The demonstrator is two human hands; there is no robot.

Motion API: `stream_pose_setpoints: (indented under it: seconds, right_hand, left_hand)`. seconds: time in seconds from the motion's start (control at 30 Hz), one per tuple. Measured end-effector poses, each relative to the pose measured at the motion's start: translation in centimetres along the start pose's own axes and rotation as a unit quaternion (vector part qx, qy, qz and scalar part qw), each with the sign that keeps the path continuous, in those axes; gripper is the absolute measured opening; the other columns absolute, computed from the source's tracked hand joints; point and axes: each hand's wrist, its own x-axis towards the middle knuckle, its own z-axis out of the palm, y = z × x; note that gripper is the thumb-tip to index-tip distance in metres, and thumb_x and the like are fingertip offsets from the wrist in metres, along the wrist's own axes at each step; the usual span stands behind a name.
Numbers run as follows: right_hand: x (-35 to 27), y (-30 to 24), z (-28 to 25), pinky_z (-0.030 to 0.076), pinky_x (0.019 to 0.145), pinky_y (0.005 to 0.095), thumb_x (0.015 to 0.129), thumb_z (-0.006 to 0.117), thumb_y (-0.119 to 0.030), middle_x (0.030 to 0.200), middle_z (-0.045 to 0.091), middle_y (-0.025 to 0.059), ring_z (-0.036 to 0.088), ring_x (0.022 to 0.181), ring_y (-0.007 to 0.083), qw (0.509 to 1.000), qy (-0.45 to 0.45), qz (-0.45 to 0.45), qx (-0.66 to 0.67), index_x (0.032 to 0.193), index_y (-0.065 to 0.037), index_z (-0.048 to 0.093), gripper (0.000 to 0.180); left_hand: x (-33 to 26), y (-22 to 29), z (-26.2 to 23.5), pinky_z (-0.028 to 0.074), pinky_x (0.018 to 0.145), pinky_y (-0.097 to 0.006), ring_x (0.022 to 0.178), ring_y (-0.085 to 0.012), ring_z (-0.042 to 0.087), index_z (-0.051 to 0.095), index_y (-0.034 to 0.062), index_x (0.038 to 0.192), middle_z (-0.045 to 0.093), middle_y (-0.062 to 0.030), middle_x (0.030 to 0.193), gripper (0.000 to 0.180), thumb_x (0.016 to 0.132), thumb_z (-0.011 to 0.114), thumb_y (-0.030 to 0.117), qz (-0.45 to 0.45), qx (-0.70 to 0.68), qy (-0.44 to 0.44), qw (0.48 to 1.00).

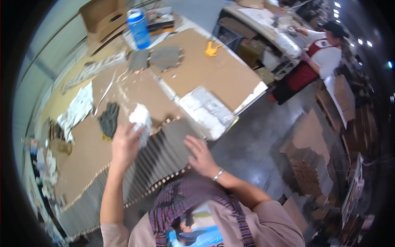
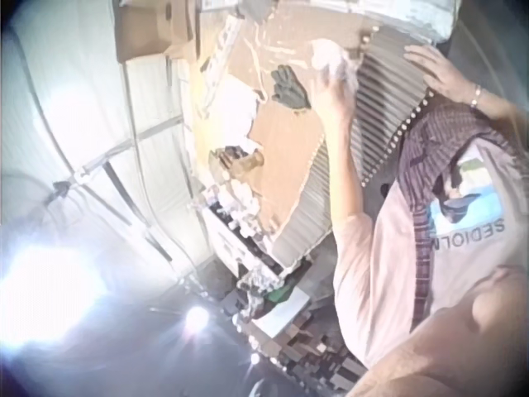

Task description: The person wipes and aligns a long row of wooden furniture slats on a workbench. They use a cloth to clean the surface, apply adhesive or filler by hand, and then carefully press and organize the slats into a tight sequence.

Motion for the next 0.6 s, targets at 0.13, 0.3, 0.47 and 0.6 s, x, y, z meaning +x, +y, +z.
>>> stream_pose_setpoints:
  seconds: [0.13,0.3,0.47,0.6]
  right_hand:
    - [0.2,0.0,0.4,0.031,0.116,0.049,0.085,0.058,-0.017,0.152,0.039,0.0174,0.038,0.138,0.0379,1.0,-0.004,-0.005,-0.025,0.146,-0.006,0.044,0.063]
    - [0.5,-0.1,0.5,0.032,0.116,0.0475,0.086,0.06,-0.018,0.155,0.034,0.0157,0.036,0.138,0.037,0.999,-0.02,0.021,0.017,0.147,-0.006,0.041,0.065]
    - [0.0,-1.8,1.4,0.029,0.118,0.0472,0.092,0.064,-0.024,0.154,0.032,0.021,0.032,0.141,0.0397,0.999,0.008,0.027,-0.022,0.148,-0.001,0.036,0.067]
    - [0.1,-2.0,1.9,0.03,0.117,0.0465,0.09,0.067,-0.022,0.154,0.032,0.0182,0.034,0.14,0.0377,0.999,0.027,0.01,-0.028,0.148,-0.003,0.036,0.068]
  left_hand:
    - [-0.9,2.0,3.7,0.051,0.092,-0.043,0.104,-0.0332,0.059,0.077,0.0121,0.099,0.067,-0.0092,0.116,0.034,0.067,0.072,0.0,0.053,-0.024,-0.041,0.997]
    - [-2.1,1.9,3.8,0.052,0.082,-0.043,0.098,-0.0345,0.061,0.077,0.0087,0.09,0.069,-0.013,0.108,0.027,0.067,0.071,-0.003,0.05,-0.088,0.005,0.995]
    - [-2.1,2.1,3.5,0.051,0.08,-0.043,0.092,-0.034,0.063,0.076,0.0067,0.094,0.068,-0.017,0.105,0.026,0.07,0.074,-0.001,0.182,-0.082,-0.07,0.977]
    - [-1.9,-5.4,2.7,0.051,0.086,-0.035,0.099,-0.0313,0.063,0.068,-0.0042,0.111,0.065,-0.0188,0.107,0.035,0.079,0.059,-0.014,-0.06,-0.128,0.033,0.989]
